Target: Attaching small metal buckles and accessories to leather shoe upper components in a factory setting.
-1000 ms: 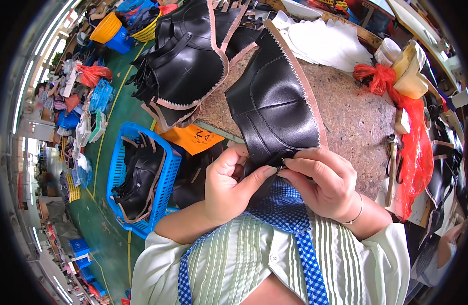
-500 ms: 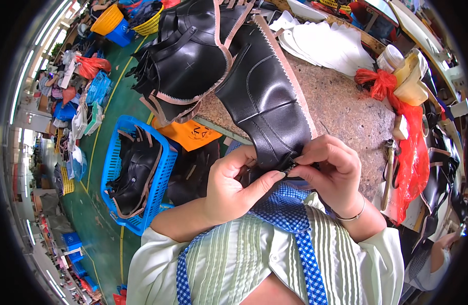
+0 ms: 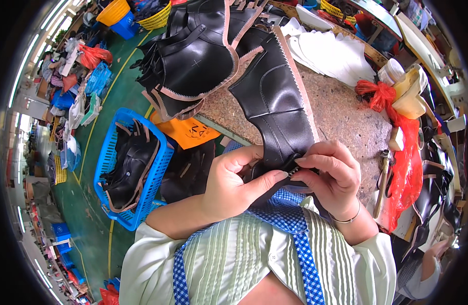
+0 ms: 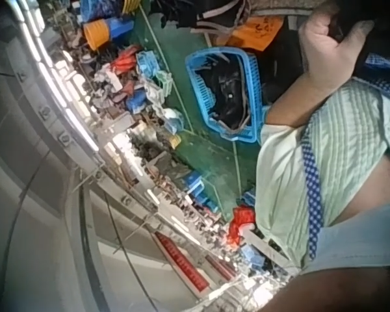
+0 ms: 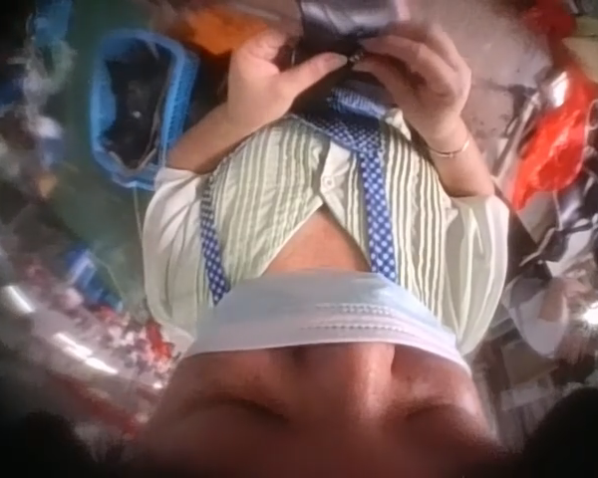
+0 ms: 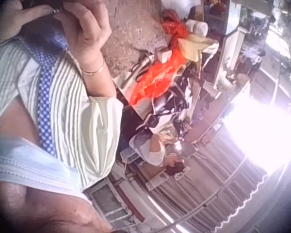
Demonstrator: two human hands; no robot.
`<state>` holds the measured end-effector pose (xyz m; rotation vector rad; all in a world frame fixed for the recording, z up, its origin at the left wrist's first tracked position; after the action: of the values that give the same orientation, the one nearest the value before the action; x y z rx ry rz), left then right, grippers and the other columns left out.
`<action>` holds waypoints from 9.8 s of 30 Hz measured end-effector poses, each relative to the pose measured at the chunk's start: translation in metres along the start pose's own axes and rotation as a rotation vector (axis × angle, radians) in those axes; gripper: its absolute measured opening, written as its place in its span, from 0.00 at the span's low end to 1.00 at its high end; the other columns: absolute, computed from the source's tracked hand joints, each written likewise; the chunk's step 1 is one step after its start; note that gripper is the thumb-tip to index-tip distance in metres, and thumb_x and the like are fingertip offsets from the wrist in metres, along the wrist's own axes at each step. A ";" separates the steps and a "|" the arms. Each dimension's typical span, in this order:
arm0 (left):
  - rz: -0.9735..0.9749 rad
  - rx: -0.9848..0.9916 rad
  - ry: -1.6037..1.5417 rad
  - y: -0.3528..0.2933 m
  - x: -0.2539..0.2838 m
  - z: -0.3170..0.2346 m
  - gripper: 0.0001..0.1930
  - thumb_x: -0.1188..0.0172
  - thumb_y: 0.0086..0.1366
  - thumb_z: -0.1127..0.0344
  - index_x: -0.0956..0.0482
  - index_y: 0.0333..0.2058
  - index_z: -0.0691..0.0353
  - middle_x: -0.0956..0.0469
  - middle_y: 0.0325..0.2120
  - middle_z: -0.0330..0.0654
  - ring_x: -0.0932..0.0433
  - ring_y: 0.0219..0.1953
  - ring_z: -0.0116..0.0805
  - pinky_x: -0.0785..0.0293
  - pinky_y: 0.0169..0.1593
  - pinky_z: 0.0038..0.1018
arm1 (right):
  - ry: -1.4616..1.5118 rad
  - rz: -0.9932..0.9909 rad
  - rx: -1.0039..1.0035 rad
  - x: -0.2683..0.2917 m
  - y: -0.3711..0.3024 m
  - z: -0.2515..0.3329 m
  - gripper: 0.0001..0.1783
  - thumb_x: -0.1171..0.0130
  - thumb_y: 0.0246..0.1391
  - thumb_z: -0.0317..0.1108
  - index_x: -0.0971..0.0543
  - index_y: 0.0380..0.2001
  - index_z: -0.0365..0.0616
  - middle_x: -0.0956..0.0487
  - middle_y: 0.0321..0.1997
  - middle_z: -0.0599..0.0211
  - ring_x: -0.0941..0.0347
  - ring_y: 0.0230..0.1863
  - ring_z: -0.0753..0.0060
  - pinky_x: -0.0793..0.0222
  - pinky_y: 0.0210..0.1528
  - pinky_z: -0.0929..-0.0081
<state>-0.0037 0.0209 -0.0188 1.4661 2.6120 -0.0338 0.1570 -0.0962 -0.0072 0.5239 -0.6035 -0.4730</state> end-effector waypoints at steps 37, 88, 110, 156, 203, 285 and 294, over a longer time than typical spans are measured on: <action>-0.020 -0.885 1.266 -0.014 -0.007 -0.050 0.15 0.39 0.51 0.69 0.19 0.40 0.61 0.19 0.42 0.41 0.19 0.38 0.34 0.35 0.36 0.28 | -0.303 0.073 0.442 -0.007 0.009 0.026 0.14 0.43 0.39 0.30 0.30 0.31 0.35 0.21 0.40 0.44 0.20 0.38 0.51 0.27 0.48 0.51; 0.085 -0.632 1.086 -0.016 0.002 -0.046 0.20 0.38 0.42 0.79 0.21 0.39 0.70 0.22 0.37 0.51 0.21 0.30 0.43 0.27 0.32 0.34 | -0.602 0.128 0.524 -0.018 -0.001 0.029 0.14 0.42 0.45 0.32 0.29 0.38 0.47 0.20 0.38 0.63 0.22 0.33 0.67 0.32 0.47 0.64; 0.006 -0.627 1.133 -0.011 -0.011 -0.050 0.17 0.40 0.42 0.81 0.23 0.36 0.71 0.22 0.32 0.50 0.22 0.27 0.45 0.27 0.29 0.34 | -0.578 0.091 0.358 -0.021 -0.001 0.034 0.21 0.43 0.40 0.33 0.23 0.41 0.37 0.20 0.35 0.64 0.24 0.29 0.72 0.36 0.47 0.63; 0.054 -0.838 1.301 -0.027 -0.010 -0.055 0.24 0.43 0.44 0.70 0.18 0.43 0.66 0.18 0.40 0.44 0.19 0.34 0.34 0.32 0.33 0.26 | -0.383 -0.083 0.513 -0.001 -0.008 0.027 0.18 0.42 0.25 0.37 0.17 0.26 0.43 0.22 0.33 0.73 0.27 0.27 0.75 0.29 0.40 0.69; 0.546 -0.438 1.256 0.106 -0.010 0.129 0.25 0.45 0.67 0.54 0.31 0.62 0.47 0.44 0.69 0.43 0.48 0.71 0.41 0.52 0.67 0.57 | -0.940 0.025 -0.435 0.125 0.001 -0.234 0.10 0.37 0.48 0.32 0.19 0.35 0.42 0.21 0.40 0.56 0.24 0.44 0.51 0.27 0.46 0.61; 0.408 -0.670 0.777 0.049 0.015 -0.007 0.11 0.29 0.52 0.67 0.17 0.35 0.60 0.18 0.32 0.39 0.18 0.33 0.39 0.24 0.38 0.33 | 1.204 0.171 -0.745 -0.016 -0.018 -0.028 0.05 0.40 0.56 0.20 0.24 0.36 0.37 0.27 0.41 0.67 0.27 0.42 0.75 0.28 0.45 0.78; -0.788 -0.580 1.449 0.220 0.176 -0.015 0.23 0.33 0.57 0.59 0.27 0.41 0.74 0.25 0.41 0.60 0.24 0.46 0.56 0.28 0.51 0.42 | 1.016 0.064 -0.699 -0.010 -0.035 -0.037 0.05 0.40 0.55 0.17 0.25 0.33 0.35 0.24 0.40 0.60 0.25 0.39 0.74 0.24 0.46 0.77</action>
<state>0.0912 0.2866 -0.0167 0.0056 3.3084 2.1282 0.1644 -0.1061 -0.0579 0.0263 0.5193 -0.2722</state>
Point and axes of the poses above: each hand's wrist, its own y-axis towards the middle knuckle, its own x-axis out of the back of the hand, z = x × y, the point moved 2 cm from there along y, towards the middle knuckle
